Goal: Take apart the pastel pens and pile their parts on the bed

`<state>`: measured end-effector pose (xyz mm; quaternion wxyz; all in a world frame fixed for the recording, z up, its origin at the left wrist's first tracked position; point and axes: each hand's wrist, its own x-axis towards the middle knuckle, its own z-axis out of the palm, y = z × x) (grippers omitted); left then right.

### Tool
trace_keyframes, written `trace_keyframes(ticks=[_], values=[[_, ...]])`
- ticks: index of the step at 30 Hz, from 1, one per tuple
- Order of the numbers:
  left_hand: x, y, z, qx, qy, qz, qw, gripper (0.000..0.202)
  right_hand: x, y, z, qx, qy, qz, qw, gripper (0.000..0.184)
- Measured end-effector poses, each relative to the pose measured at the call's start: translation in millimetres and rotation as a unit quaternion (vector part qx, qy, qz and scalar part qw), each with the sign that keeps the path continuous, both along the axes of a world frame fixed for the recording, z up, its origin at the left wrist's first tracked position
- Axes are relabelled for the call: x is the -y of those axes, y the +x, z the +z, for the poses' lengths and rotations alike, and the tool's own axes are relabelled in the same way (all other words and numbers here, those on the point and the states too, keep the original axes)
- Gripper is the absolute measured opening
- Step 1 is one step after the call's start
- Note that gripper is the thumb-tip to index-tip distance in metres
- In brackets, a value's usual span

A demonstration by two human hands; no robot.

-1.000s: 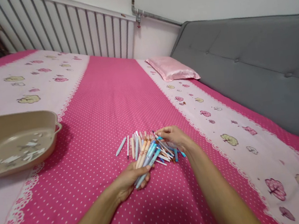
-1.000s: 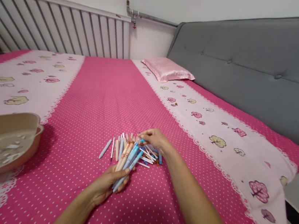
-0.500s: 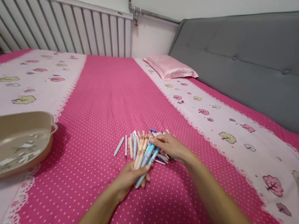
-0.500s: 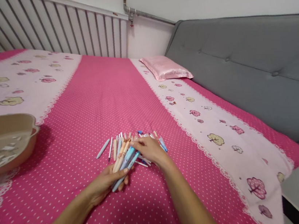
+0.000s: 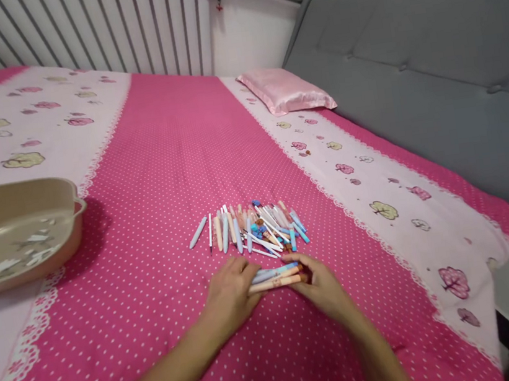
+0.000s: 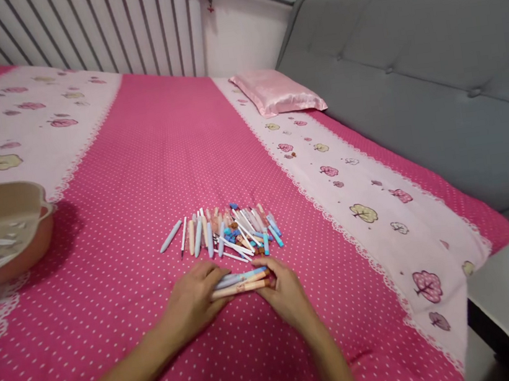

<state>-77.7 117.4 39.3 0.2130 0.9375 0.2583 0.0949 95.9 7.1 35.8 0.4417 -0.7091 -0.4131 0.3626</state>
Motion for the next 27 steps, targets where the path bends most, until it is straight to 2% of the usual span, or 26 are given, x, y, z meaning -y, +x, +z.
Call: trace_keyframes(ticks=[5,8,11,14,17,21,24,27], values=[[-8.6,-0.4,-9.0,0.096,-0.037,0.008,0.995,0.040,-5.7,-1.9,4.5,0.154,0.040,0.011,0.987,0.034],[-11.2,-0.5,-12.9,0.124,-0.086,0.015,0.988,0.029,-6.4,-2.1,6.2,0.263,0.053,0.004,0.963,0.022],[-10.5,-0.2,-12.8,0.136,-0.119,0.027,0.983,0.021,-6.8,-3.7,7.0,0.306,0.047,0.013,0.951,0.017],[-11.1,-0.2,-8.9,0.183,-0.088,0.022,0.979,0.021,-9.1,-6.6,14.8,0.292,0.056,0.019,0.955,0.017],[-15.5,-1.7,-2.6,0.238,0.019,0.025,0.971,0.021,-15.0,-9.7,30.9,0.222,0.056,0.021,0.973,0.021],[-21.4,-4.5,5.1,0.264,0.147,0.010,0.953,0.017,-27.9,-14.0,48.5,0.131,0.043,0.068,0.988,0.028],[-22.1,-5.8,7.0,0.279,0.176,-0.008,0.944,0.018,-36.6,-16.4,50.2,0.106,0.026,0.103,0.989,0.030],[-21.7,-7.4,6.6,0.281,0.160,-0.007,0.946,0.020,-41.1,-16.0,47.8,0.088,0.019,0.100,0.991,0.030]])
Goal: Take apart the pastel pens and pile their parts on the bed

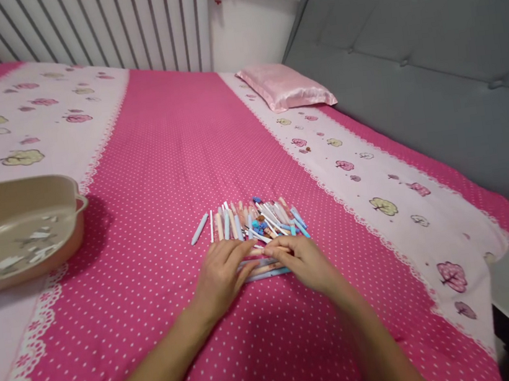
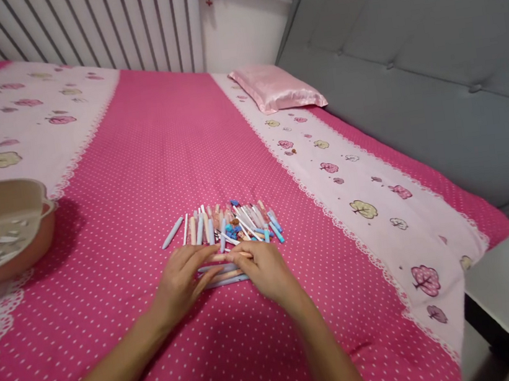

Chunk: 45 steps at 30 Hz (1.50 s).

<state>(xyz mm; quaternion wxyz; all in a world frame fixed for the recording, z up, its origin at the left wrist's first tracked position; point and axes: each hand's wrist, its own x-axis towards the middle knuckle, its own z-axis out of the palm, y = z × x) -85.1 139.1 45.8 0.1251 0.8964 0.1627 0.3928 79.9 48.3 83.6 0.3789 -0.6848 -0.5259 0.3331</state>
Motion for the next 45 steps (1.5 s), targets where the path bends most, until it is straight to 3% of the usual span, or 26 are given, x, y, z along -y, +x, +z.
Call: trace_keyframes(ticks=[4,9,13,17,21,27,30,34,38,41,45], values=[[-2.1,-3.3,1.4,-0.006,-0.027,0.005,1.000,0.016,-1.4,3.3,1.2,-0.042,-0.006,0.000,0.999,0.029],[-6.3,-4.3,5.7,-0.046,-0.021,0.001,0.999,0.021,-2.1,5.4,8.3,0.028,0.017,0.010,0.999,0.028],[-9.9,-4.0,6.3,-0.087,-0.023,0.010,0.996,0.038,-2.9,4.2,14.2,0.085,0.034,0.032,0.995,0.028],[-12.7,-6.5,5.6,-0.114,-0.097,-0.004,0.989,0.049,-3.9,3.9,14.3,0.108,0.046,0.037,0.992,0.022],[-12.6,-8.3,5.1,-0.077,-0.152,0.001,0.985,0.032,-4.7,6.9,9.1,0.099,0.074,-0.006,0.992,0.015],[-12.5,-6.1,5.5,-0.022,-0.153,0.008,0.988,0.022,-3.6,9.8,7.6,0.081,0.080,-0.050,0.992,0.014],[-13.3,-5.4,6.5,-0.037,-0.165,0.027,0.985,0.034,-4.8,9.6,8.4,0.091,0.092,-0.045,0.991,0.012],[-13.5,-5.3,6.0,-0.063,-0.253,0.069,0.963,0.056,-7.6,8.2,8.9,0.134,0.114,-0.025,0.984,0.010],[-12.4,-5.3,5.5,-0.047,-0.296,0.071,0.951,0.035,-8.5,8.6,8.0,0.143,0.097,-0.047,0.984,0.011],[-11.4,-5.0,6.3,0.011,-0.286,0.043,0.957,0.034,-7.9,10.2,7.2,0.124,0.079,-0.065,0.987,0.013],[-10.4,-5.3,9.5,-0.005,-0.274,0.049,0.960,0.029,-7.3,10.1,7.0,0.116,0.074,-0.072,0.988,0.013]])
